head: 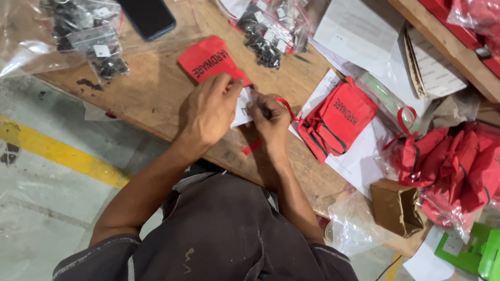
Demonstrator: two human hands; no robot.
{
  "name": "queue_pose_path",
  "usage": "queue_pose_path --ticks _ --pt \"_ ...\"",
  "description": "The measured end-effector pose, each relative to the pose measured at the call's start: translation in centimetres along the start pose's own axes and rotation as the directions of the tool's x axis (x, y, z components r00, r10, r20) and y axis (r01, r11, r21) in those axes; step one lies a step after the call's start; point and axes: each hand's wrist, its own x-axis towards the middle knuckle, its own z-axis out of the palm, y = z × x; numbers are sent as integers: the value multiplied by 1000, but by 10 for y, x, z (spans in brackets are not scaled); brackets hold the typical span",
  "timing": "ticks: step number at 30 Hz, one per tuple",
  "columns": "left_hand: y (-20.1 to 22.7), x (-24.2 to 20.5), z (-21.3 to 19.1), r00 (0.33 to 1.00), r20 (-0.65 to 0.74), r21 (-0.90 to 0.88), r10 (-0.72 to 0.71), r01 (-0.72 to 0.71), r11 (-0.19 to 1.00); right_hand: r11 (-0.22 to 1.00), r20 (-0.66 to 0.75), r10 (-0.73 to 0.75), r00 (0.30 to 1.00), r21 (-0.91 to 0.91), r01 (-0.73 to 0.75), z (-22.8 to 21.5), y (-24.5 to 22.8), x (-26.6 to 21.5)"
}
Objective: Sorting and packing various manual hardware components and user leaflets into designated small red fabric pouches.
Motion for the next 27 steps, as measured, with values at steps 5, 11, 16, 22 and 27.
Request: queue_pose_path --ticks 5,11,16,22,27 --pt "-3 -1 9 998 -58 -39 -7 5 999 983 -261 -76 962 144 117 15 -70 -13" --pt "5 -1 13 1000 9 -53 -17 17 998 774 51 374 926 533 -342 7 -27 -18" --pt "17 -1 9 995 11 -167 95 -92 982 917 -70 102 992 392 -67 15 -14 -10" --pt "24 1 9 996 -14 -284 92 -92 954 967 -131 78 988 251 -43 20 -35 -11" --pt "17 3 15 999 -1 -193 43 -43 980 926 -144 137 980 370 -75 15 -17 -9"
